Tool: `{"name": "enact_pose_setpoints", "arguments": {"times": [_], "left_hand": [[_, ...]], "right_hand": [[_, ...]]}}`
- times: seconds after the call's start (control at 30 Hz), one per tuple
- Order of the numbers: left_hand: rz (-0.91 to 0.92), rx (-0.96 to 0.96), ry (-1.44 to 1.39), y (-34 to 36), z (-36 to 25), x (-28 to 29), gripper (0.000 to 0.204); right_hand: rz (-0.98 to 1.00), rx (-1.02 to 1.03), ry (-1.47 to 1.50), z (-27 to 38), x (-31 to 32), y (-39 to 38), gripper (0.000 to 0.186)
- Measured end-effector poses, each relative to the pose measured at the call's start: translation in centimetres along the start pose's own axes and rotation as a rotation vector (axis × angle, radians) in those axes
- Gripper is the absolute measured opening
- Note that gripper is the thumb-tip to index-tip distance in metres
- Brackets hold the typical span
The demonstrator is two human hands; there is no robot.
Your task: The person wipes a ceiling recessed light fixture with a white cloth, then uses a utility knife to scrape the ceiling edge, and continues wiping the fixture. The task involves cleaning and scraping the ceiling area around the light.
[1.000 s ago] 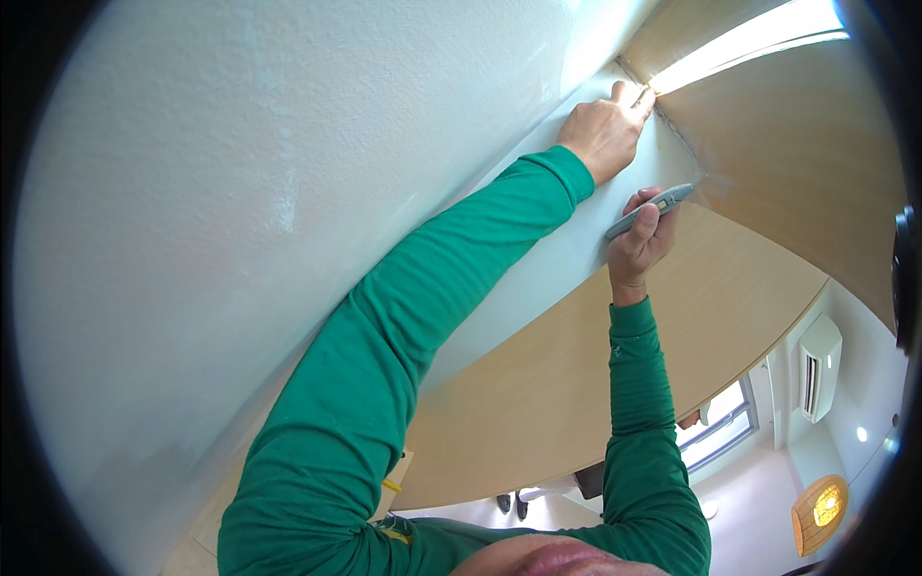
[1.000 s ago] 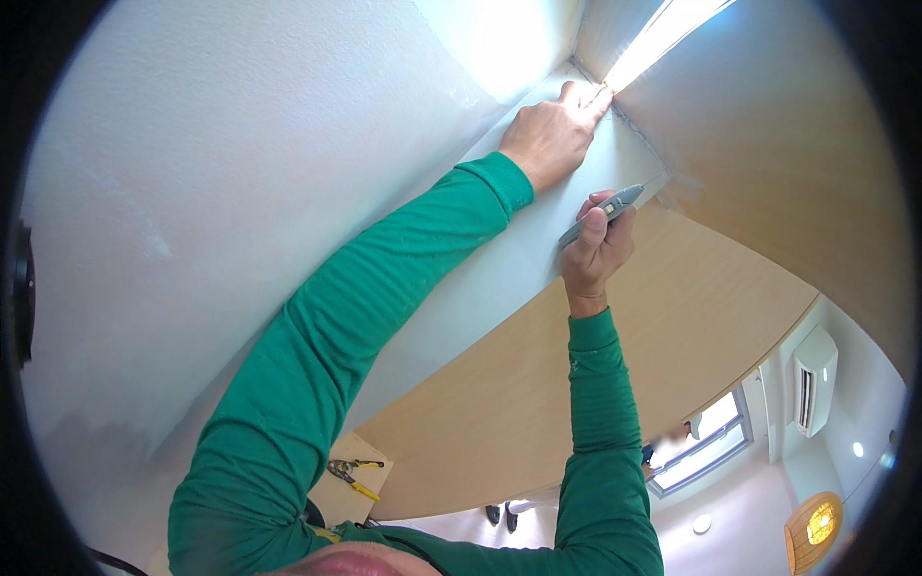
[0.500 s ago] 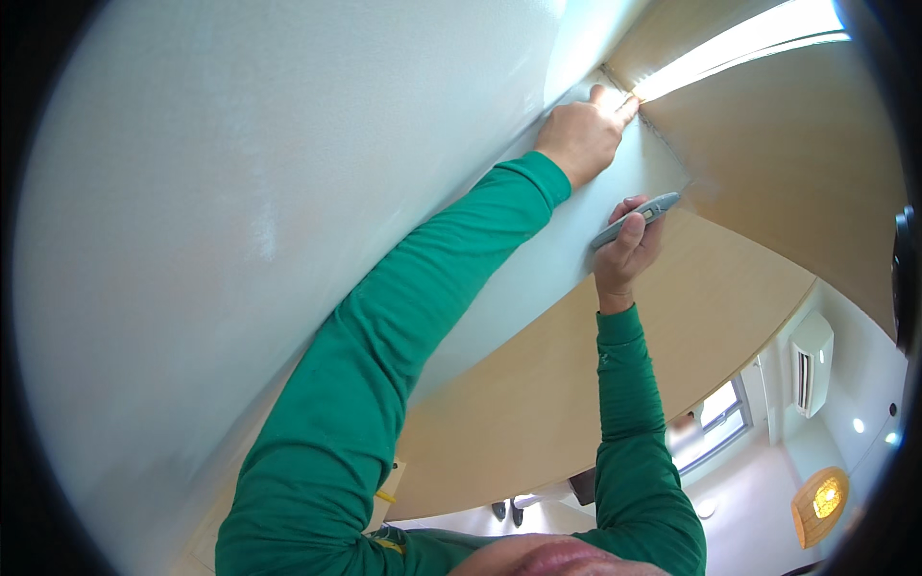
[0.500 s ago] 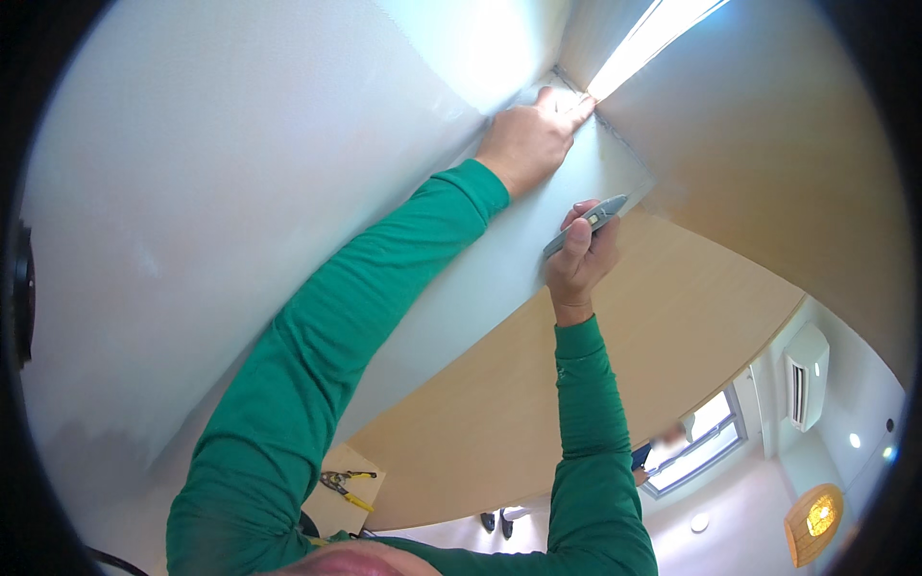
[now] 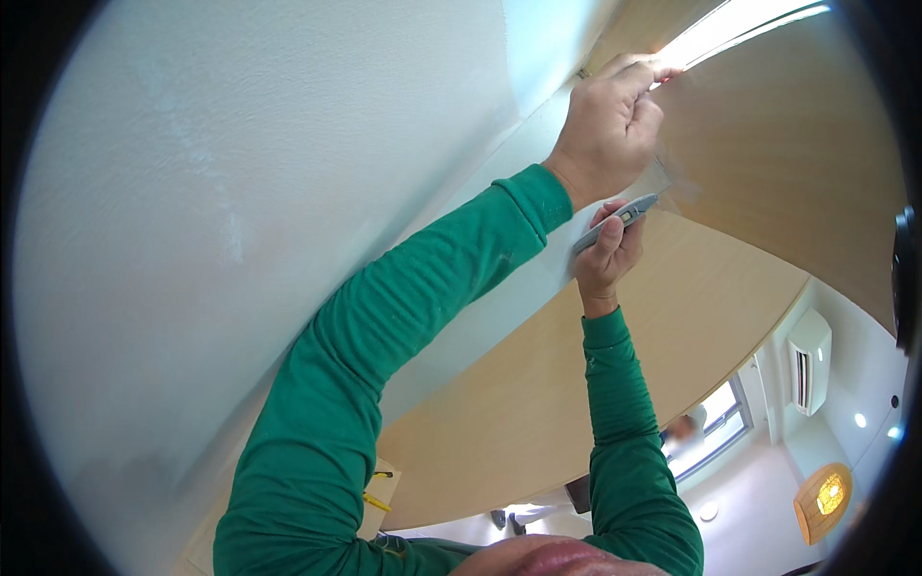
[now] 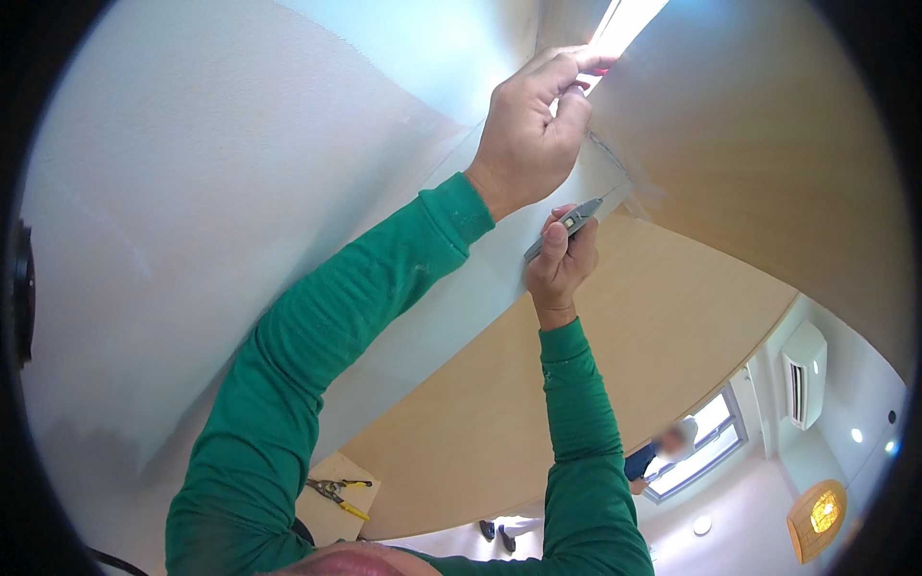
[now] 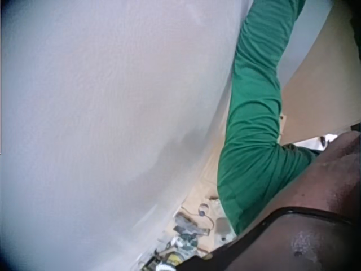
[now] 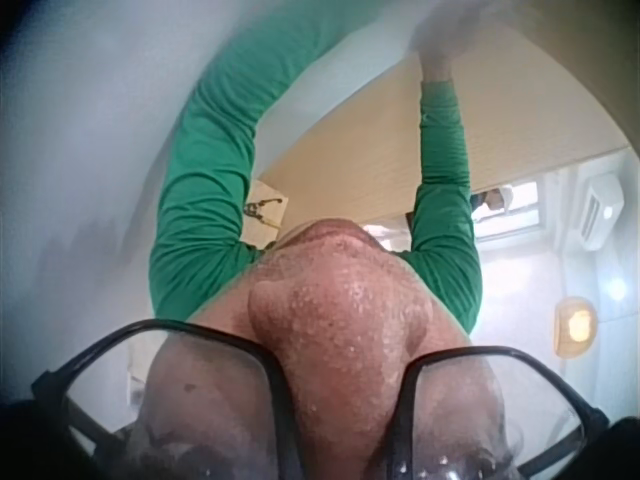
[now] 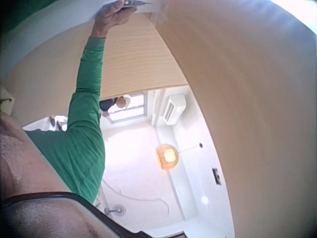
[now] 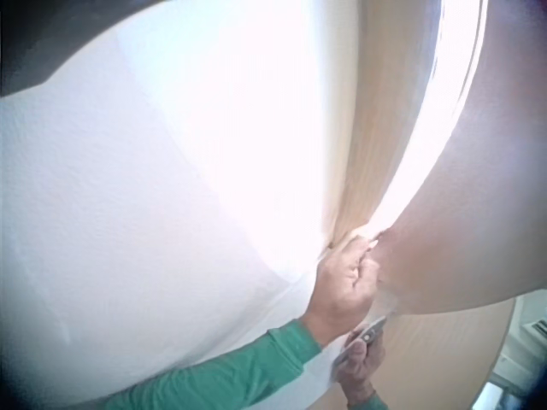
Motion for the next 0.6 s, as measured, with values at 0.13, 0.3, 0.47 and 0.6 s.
{"name": "enact_pose_setpoints", "arguments": {"times": [0.13,0.3,0.47,0.6], "left_hand": [[-0.007,0.034,0.114,-1.1,2.6,0.2,0.038],[-0.050,-0.013,0.081,-0.5,-2.0,-0.8,0.042],[-0.123,-0.257,0.126,1.2,-6.8,-0.1,0.044],[-0.073,-0.093,0.231,-0.8,-1.6,0.6,0.044]], "right_hand": [[-0.005,0.003,0.002,0.7,-0.6,0.2,0.044],[-0.010,0.029,-0.044,0.2,0.3,-0.2,0.042],[-0.019,0.044,-0.058,0.1,0.8,-0.6,0.040],[0.018,0.032,-0.014,-0.4,-0.9,-0.4,0.038]]}}
Point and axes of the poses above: each hand's wrist, its own y-axis towards the middle knuckle, its own x-axis out of the back of the hand, z = x × y, the point moved 7 cm from there along y, towards the middle knuckle, and after that the axes turned 12 degrees about z, right-handed, at the moved point
